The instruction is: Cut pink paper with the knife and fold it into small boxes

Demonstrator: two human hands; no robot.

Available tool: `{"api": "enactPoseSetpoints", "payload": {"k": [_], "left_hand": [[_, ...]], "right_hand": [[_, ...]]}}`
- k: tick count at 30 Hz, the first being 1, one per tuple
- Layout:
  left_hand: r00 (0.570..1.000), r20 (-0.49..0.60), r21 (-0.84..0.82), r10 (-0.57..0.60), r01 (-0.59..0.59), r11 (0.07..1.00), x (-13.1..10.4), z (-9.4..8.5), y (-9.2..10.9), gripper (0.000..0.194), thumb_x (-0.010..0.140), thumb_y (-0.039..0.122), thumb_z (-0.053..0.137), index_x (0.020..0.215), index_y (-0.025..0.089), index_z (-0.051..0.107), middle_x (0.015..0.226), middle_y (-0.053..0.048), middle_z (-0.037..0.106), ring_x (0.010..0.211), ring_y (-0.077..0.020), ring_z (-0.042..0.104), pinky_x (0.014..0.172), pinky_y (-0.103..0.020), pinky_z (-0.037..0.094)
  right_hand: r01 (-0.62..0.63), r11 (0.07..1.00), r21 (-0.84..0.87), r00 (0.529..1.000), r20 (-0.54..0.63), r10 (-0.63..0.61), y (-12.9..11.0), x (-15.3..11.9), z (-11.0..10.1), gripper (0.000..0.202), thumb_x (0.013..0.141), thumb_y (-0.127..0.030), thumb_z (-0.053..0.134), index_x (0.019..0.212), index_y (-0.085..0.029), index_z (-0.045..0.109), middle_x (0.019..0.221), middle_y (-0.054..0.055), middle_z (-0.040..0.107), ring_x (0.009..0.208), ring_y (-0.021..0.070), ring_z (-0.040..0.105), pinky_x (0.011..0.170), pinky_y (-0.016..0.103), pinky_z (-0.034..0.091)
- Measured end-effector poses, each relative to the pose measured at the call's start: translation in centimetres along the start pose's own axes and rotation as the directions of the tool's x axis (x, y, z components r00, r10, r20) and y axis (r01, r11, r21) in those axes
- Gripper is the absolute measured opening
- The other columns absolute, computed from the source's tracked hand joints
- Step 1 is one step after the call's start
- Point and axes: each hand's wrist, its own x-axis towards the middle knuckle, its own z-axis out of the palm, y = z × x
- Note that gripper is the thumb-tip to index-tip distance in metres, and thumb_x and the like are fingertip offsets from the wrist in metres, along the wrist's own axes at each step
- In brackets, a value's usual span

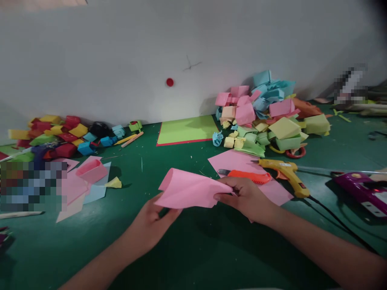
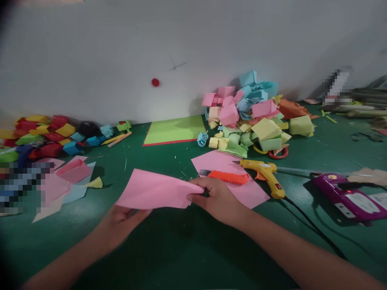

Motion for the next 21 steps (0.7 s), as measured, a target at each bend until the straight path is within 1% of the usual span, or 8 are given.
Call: {"api": "enactPoseSetpoints", "payload": {"k": [2,6,11,14,15,17,19,21], "left_hand": [[0.999,0.035,0.045,0.010,-0.011,0.999,-0.2,0.9,0.2,0.031,0.093,0.042,0.055,0.113,0.027,0.073,0.096,-0.003,0.076,0.087,-0.0230,0.072,0.070,-0.034,0.063],[0.996,0.052,0.087,0.074,-0.078,0.993,0.0,1.9,0.7,0.034,0.092,0.045,0.059,0.119,0.028,0.070,0.105,-0.005,0.076,0.105,-0.0267,0.070,0.092,-0.044,0.060],[0.992,-0.054,0.080,0.114,-0.110,0.991,1.6,2.0,0.7,0.035,0.098,0.043,0.049,0.121,0.026,0.070,0.103,-0.005,0.077,0.109,-0.0252,0.070,0.094,-0.042,0.059],[0.967,-0.114,0.248,0.227,-0.194,0.949,1.8,1.3,0.0,0.033,0.100,0.041,0.047,0.116,0.025,0.071,0.103,-0.005,0.077,0.104,-0.0253,0.070,0.090,-0.042,0.058],[0.944,-0.136,0.350,0.301,-0.239,0.906,1.7,0.9,-0.3,0.031,0.100,0.039,0.047,0.113,0.025,0.072,0.103,-0.006,0.077,0.102,-0.0259,0.070,0.089,-0.043,0.056],[0.839,-0.191,0.586,0.509,-0.319,0.745,1.1,-0.1,-1.0,0.026,0.099,0.033,0.049,0.107,0.025,0.072,0.103,-0.006,0.077,0.096,-0.0268,0.070,0.088,-0.046,0.051],[0.696,-0.123,0.758,0.708,-0.394,0.519,0.6,-1.2,-1.3,0.019,0.097,0.025,0.056,0.105,0.031,0.071,0.107,0.000,0.077,0.093,-0.0244,0.070,0.088,-0.045,0.044],[0.598,-0.058,0.842,0.799,-0.401,0.362,0.3,-1.8,-1.4,0.021,0.095,0.020,0.061,0.107,0.033,0.070,0.108,0.003,0.076,0.093,-0.0223,0.069,0.087,-0.042,0.039]], "right_hand": [[0.024,1.000,0.014,1.000,0.004,-0.024,0.3,0.1,0.1,0.016,0.086,-0.033,0.067,0.094,-0.022,0.075,0.084,0.001,0.071,0.074,0.0187,0.064,0.063,0.028,0.050],[0.071,0.997,0.033,0.997,0.017,-0.072,0.9,0.2,0.3,0.015,0.087,-0.035,0.068,0.091,-0.021,0.073,0.086,0.002,0.071,0.080,0.0196,0.065,0.069,0.029,0.049],[0.077,0.997,0.027,0.996,0.043,-0.078,0.9,0.2,0.5,0.014,0.088,-0.031,0.067,0.095,-0.021,0.073,0.087,0.001,0.070,0.079,0.0188,0.064,0.068,0.028,0.049],[0.105,0.994,-0.032,0.993,0.050,-0.104,0.9,0.1,0.5,0.020,0.088,-0.030,0.067,0.106,-0.023,0.073,0.092,0.002,0.072,0.080,0.0190,0.064,0.067,0.029,0.050],[0.136,0.989,-0.053,0.990,0.045,-0.133,1.0,0.0,0.5,0.027,0.088,-0.029,0.066,0.115,-0.024,0.071,0.097,0.003,0.072,0.081,0.0190,0.064,0.068,0.030,0.051],[0.225,0.967,-0.121,0.974,0.022,-0.224,1.1,-0.2,0.3,0.043,0.089,-0.027,0.065,0.132,-0.026,0.062,0.112,0.005,0.072,0.082,0.0190,0.063,0.073,0.033,0.054],[0.330,0.916,-0.229,0.942,0.013,-0.336,1.3,-0.3,0.0,0.055,0.091,-0.025,0.063,0.144,-0.029,0.051,0.127,0.008,0.067,0.093,0.0211,0.064,0.079,0.036,0.057],[0.410,0.845,-0.343,0.904,0.032,-0.426,1.4,-0.4,-0.3,0.059,0.093,-0.022,0.060,0.149,-0.031,0.043,0.137,0.009,0.061,0.112,0.0250,0.061,0.087,0.041,0.057]]}}
